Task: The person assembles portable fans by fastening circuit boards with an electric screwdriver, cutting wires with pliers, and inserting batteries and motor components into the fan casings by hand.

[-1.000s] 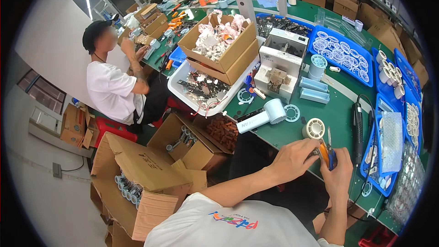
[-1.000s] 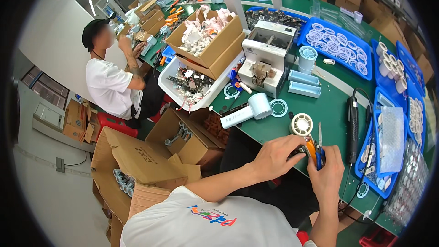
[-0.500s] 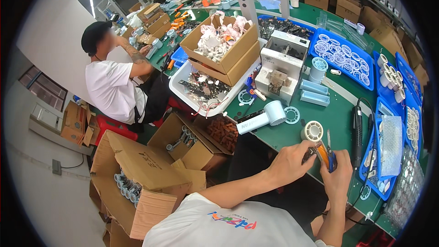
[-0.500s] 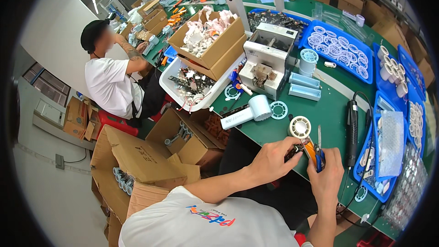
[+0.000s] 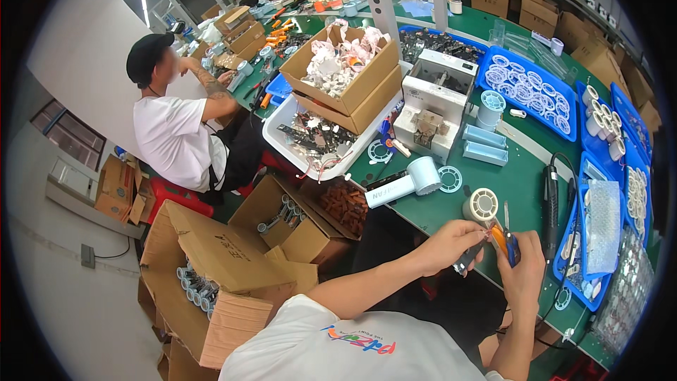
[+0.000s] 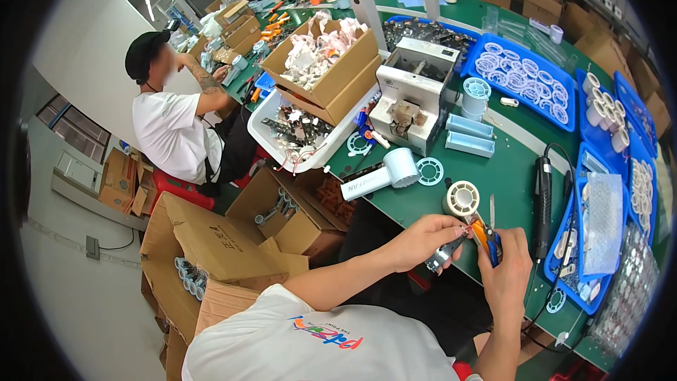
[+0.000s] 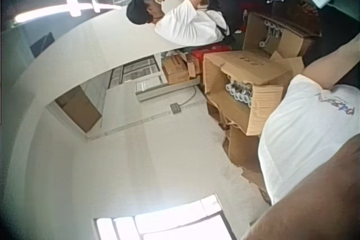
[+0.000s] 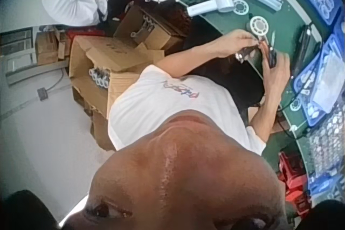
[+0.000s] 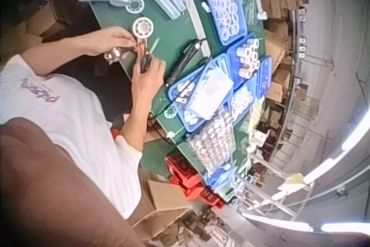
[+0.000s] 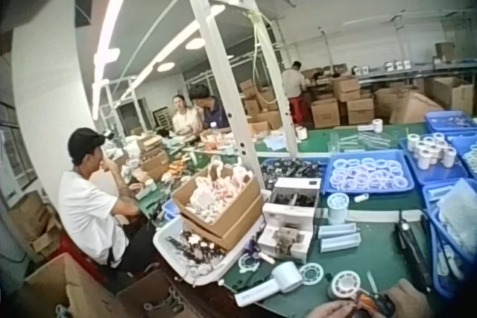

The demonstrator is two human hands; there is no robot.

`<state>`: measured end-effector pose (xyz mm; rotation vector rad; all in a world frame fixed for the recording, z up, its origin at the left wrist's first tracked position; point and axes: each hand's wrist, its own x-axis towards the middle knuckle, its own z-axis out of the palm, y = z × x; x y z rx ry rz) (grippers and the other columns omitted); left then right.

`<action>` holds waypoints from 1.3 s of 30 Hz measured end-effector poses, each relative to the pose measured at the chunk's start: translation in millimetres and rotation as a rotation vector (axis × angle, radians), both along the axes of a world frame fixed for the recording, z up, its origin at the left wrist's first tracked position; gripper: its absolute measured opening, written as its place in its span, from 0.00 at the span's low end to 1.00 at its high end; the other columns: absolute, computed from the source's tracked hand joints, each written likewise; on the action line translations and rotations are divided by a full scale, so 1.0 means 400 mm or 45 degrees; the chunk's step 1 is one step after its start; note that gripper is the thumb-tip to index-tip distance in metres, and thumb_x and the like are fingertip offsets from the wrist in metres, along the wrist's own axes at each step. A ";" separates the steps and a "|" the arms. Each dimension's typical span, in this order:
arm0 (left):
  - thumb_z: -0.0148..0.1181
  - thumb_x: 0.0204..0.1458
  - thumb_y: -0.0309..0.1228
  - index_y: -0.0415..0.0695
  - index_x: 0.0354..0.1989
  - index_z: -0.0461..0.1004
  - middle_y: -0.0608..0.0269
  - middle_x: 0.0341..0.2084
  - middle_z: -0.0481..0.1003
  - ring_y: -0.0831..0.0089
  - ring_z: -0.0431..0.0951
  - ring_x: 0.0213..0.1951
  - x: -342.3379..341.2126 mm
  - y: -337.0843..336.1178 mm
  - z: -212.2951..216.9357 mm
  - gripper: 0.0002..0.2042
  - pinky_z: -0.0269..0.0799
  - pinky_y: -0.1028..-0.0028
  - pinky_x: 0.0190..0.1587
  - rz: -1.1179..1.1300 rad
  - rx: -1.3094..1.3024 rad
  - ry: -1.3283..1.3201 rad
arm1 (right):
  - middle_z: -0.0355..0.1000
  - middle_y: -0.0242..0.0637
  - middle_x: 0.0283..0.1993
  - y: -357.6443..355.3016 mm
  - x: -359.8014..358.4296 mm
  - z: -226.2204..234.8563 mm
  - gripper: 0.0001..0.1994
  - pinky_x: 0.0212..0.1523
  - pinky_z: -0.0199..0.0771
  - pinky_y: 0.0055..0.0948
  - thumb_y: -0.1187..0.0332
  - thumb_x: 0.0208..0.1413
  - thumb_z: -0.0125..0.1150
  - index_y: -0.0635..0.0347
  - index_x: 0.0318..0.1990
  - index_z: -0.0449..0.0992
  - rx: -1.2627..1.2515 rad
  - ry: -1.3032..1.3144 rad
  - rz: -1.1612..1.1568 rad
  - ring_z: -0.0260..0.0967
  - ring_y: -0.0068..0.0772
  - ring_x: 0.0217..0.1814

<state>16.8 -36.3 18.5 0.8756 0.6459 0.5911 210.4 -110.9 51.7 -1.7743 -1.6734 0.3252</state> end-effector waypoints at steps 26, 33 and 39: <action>0.53 0.70 0.29 0.37 0.45 0.80 0.66 0.22 0.80 0.80 0.72 0.21 -0.006 0.013 0.015 0.09 0.66 0.78 0.27 -0.045 0.526 0.347 | 0.71 0.36 0.44 -0.061 0.017 -0.105 0.14 0.52 0.65 0.26 0.66 0.72 0.52 0.61 0.58 0.74 0.236 0.808 -0.265 0.66 0.27 0.46; 0.54 0.69 0.28 0.38 0.45 0.80 0.66 0.21 0.80 0.80 0.72 0.22 -0.002 0.014 0.017 0.09 0.66 0.78 0.27 -0.039 0.583 0.377 | 0.70 0.36 0.45 -0.058 0.033 -0.125 0.13 0.52 0.65 0.26 0.69 0.68 0.55 0.61 0.56 0.74 0.164 0.837 -0.254 0.65 0.29 0.46; 0.55 0.69 0.29 0.37 0.44 0.80 0.66 0.21 0.81 0.79 0.71 0.21 -0.010 0.013 0.016 0.09 0.65 0.77 0.27 0.001 0.609 0.358 | 0.70 0.37 0.47 -0.053 0.031 -0.111 0.13 0.52 0.66 0.28 0.76 0.58 0.61 0.61 0.51 0.75 0.102 0.661 -0.155 0.65 0.32 0.46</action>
